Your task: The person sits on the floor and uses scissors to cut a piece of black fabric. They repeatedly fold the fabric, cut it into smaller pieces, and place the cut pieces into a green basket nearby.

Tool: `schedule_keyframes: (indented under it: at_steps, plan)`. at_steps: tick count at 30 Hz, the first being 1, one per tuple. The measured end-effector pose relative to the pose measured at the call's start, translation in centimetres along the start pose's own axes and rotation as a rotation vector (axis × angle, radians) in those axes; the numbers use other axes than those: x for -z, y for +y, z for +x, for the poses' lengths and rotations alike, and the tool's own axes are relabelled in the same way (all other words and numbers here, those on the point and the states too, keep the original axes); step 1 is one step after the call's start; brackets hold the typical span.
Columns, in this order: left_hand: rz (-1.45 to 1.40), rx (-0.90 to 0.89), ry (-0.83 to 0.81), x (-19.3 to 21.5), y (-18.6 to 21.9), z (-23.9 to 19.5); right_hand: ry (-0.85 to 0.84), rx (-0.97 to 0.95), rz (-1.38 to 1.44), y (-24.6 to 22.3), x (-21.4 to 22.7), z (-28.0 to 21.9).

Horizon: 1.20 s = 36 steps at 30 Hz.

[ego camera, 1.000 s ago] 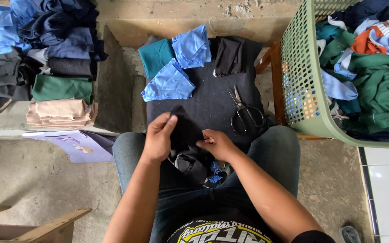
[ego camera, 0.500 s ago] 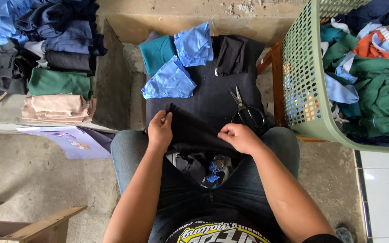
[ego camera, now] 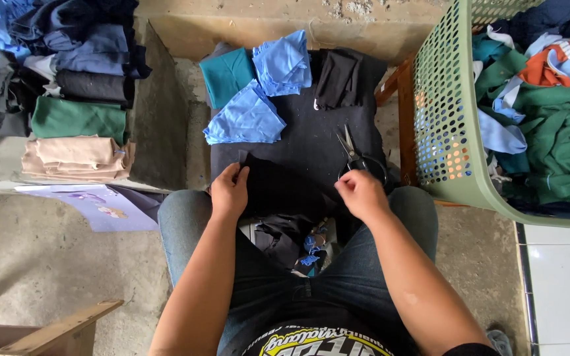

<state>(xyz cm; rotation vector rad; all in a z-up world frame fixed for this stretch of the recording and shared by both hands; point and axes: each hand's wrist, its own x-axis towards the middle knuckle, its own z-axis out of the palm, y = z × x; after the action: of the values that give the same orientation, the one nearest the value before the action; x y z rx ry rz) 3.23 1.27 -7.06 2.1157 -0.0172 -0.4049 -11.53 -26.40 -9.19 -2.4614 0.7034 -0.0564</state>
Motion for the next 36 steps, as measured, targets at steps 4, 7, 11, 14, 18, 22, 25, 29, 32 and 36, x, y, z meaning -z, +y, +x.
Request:
schedule_keyframes:
  at_steps: [4,7,11,14,18,22,25,29,32,36]
  plan:
    - [0.007,-0.005,0.034,-0.1,-0.9,0.5,0.142,-0.005,-0.121,4.2,-1.4,2.0]
    - [-0.157,0.031,0.033,-0.1,-1.6,1.0,0.029,-0.053,-0.200,3.2,-0.2,2.5]
    - [-0.209,0.069,0.011,-0.4,-2.7,1.5,-0.059,-0.174,-0.294,1.5,1.1,2.5]
    - [-0.141,0.095,-0.073,-0.2,-2.5,1.4,-0.095,-0.235,-0.286,1.2,1.9,2.7]
    - [-0.097,0.058,-0.208,-0.6,-2.6,1.5,-0.223,-0.314,-0.266,3.2,2.3,3.9]
    - [-0.175,0.063,-0.200,0.3,-0.7,0.1,-0.270,-0.323,-0.135,3.8,4.5,3.7]
    - [-0.163,0.026,-0.196,1.2,0.9,-0.8,-0.274,-0.223,-0.010,4.7,5.3,3.2]
    - [-0.147,0.007,-0.240,0.4,-1.0,0.0,-0.332,-0.260,0.193,0.1,4.9,1.1]
    - [-0.168,0.025,-0.257,0.7,0.0,-0.4,-0.337,-0.209,0.152,-0.7,1.4,0.2]
    - [-0.208,-0.042,-0.281,1.4,-0.1,-0.7,-0.344,-0.175,0.005,-0.9,-2.1,0.1]
